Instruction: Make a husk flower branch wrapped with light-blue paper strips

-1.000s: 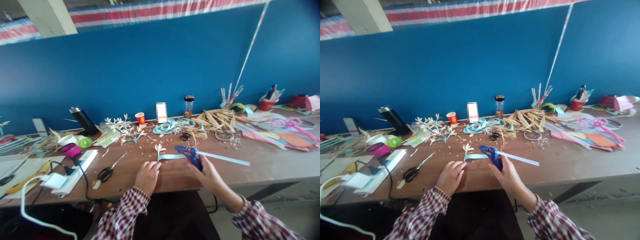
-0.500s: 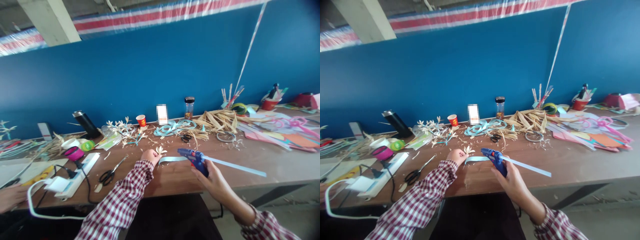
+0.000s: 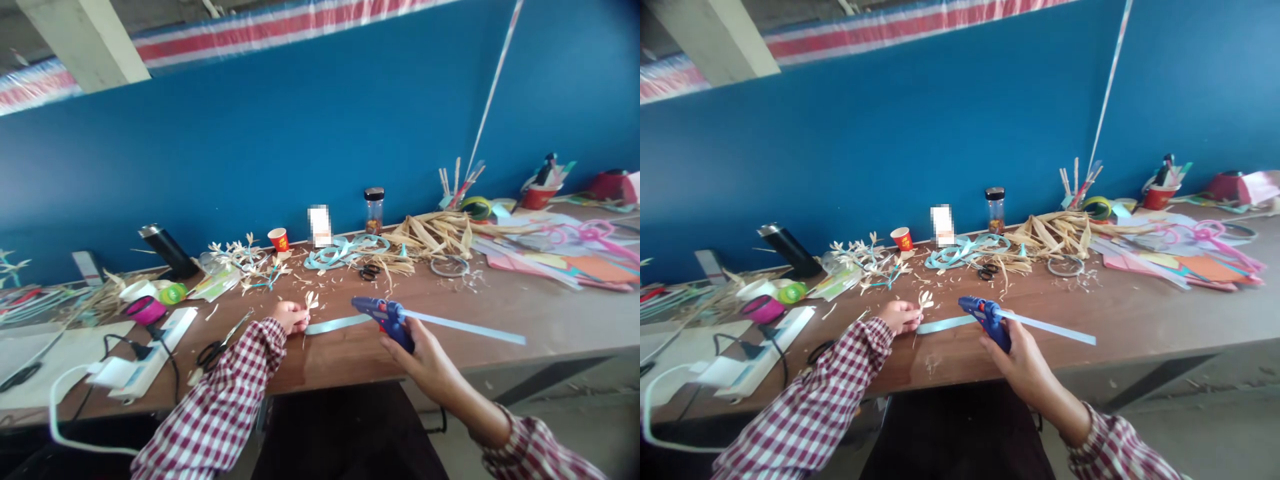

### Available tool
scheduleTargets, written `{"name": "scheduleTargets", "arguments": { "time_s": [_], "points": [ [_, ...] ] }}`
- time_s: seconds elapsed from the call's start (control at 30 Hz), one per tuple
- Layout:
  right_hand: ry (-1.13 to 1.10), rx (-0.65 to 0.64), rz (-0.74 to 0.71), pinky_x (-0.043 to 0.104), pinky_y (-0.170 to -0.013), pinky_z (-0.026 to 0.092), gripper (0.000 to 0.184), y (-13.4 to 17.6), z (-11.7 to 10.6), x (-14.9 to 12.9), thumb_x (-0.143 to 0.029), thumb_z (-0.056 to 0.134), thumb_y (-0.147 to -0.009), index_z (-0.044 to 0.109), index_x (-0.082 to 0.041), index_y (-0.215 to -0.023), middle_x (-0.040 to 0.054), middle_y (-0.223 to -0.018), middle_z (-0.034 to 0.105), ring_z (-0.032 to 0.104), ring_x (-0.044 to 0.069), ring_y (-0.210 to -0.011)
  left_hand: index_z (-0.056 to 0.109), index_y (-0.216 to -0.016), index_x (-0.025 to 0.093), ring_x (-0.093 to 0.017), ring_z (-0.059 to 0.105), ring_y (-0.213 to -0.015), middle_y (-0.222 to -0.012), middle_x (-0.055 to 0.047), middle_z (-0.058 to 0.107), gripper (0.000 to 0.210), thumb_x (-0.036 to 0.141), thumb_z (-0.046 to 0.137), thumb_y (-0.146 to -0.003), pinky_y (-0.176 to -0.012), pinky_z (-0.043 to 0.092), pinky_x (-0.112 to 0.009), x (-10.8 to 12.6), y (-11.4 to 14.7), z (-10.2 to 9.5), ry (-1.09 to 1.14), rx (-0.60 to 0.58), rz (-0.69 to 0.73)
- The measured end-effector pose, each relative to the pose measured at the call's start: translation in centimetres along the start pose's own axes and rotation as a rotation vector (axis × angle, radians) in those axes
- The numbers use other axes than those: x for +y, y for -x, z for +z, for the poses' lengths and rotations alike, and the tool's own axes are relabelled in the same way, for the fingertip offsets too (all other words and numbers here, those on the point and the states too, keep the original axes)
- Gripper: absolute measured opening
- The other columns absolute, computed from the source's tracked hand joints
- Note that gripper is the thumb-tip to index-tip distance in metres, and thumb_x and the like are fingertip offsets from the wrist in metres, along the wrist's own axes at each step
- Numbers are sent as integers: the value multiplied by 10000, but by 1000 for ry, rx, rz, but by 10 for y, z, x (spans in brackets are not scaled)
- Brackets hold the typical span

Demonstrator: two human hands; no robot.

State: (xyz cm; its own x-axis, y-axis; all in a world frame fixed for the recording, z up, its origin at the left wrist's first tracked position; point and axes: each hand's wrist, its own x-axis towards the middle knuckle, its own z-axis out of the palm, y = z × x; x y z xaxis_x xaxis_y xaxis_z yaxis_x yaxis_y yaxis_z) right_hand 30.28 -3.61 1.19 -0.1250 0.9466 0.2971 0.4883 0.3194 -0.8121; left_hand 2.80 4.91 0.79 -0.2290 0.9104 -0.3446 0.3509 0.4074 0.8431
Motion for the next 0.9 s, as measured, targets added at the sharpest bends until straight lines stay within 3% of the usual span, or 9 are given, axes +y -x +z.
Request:
{"name": "scheduleTargets", "arguments": {
  "time_s": [0.23, 0.43, 0.67, 0.9],
  "points": [
    [-19, -110, -86, 335, -741, 475, 244, 1, 16, -8, -361, 509, -843, 577, -176, -987, 80, -894, 658, 609, 227, -796, 623, -737, 119, -81, 572, -500, -640, -19, 662, 197, 239, 740, -633, -478, 471, -188, -12, 5, -15, -14, 0, -58],
    [-113, -270, -49, 291, -644, 477, 273, -3, 35, -20, -344, 458, -877, 528, -183, -1086, 53, -817, 656, 610, 192, -703, 628, -769, 116, -87, 590, -512, -615, -11, 661, 196, 215, 739, -641, -528, 493, -202, -21, 3, -18, 24, 1, -74],
    [-39, -379, -69, 241, -536, 396, 275, -19, 46, -37, -359, 342, -929, 552, -197, -854, 25, -687, 606, 559, 163, -618, 634, -691, 117, -73, 543, -442, -490, 25, 604, 122, 204, 712, -659, -503, 467, -190, -31, 2, -19, 55, -19, -52],
    [129, -410, -121, 247, -570, 366, 288, -23, 53, -38, -375, 331, -936, 524, -183, -841, 38, -726, 619, 537, 157, -613, 643, -681, 120, -70, 530, -430, -481, 34, 597, 106, 198, 711, -654, -476, 448, -179, -36, 1, -18, 79, -25, -7]
  ]
}}
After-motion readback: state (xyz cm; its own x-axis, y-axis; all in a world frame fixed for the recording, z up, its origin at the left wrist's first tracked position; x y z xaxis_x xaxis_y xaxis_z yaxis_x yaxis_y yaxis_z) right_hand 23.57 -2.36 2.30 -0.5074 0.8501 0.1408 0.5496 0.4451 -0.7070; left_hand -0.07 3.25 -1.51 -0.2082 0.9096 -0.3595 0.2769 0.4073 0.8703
